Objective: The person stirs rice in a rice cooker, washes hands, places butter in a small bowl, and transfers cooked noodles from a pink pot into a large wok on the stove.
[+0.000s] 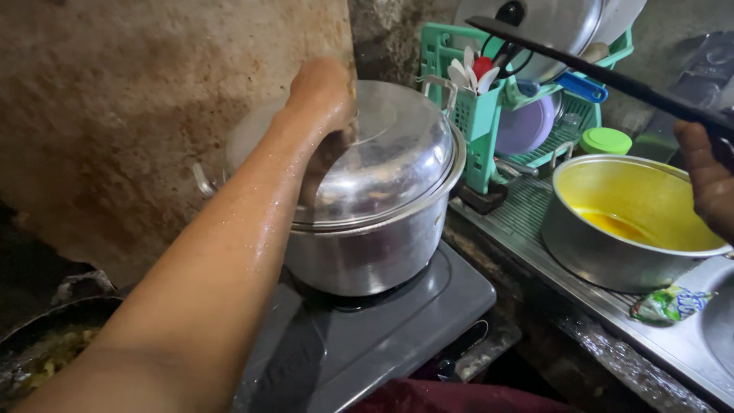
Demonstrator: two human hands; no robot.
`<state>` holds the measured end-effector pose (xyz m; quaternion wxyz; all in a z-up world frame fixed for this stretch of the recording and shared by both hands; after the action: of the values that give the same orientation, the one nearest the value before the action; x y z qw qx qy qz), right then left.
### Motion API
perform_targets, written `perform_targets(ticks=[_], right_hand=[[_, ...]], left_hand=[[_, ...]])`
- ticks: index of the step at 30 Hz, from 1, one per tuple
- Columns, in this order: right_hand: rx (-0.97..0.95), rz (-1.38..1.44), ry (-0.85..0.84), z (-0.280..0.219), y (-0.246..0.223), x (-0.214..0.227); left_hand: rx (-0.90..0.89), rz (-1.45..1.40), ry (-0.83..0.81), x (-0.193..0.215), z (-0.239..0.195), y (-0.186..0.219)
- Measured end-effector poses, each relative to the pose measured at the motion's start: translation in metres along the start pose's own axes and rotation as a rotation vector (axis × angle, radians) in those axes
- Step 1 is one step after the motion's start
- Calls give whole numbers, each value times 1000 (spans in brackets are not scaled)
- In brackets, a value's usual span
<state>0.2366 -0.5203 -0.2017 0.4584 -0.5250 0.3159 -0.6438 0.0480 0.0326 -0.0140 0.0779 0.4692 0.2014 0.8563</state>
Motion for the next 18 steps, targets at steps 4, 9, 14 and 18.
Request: perform_targets(ticks=[4, 9, 14, 18], right_hand=[[466, -336, 215, -34, -29, -1], [572, -385, 450, -89, -64, -13], [235, 157, 150, -73, -31, 4], [171, 119, 234, -54, 42, 44]], left_hand=[[-31, -7, 26, -13, 2, -7], [-90, -12, 57, -20, 4, -13], [-54, 14, 23, -13, -3, -2], [-36, 97, 82, -9, -11, 40]])
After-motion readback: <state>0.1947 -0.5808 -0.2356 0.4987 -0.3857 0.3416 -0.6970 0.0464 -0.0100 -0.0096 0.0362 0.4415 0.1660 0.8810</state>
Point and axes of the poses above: each hand's wrist, its own z-axis towards the middle knuckle, its own x-axis out of the back of the hand, y = z × x, the point moved 4 cm from there along z, towards the middle knuckle, and after that the axes turned 13 degrees about -z, right-handed, at the moved point
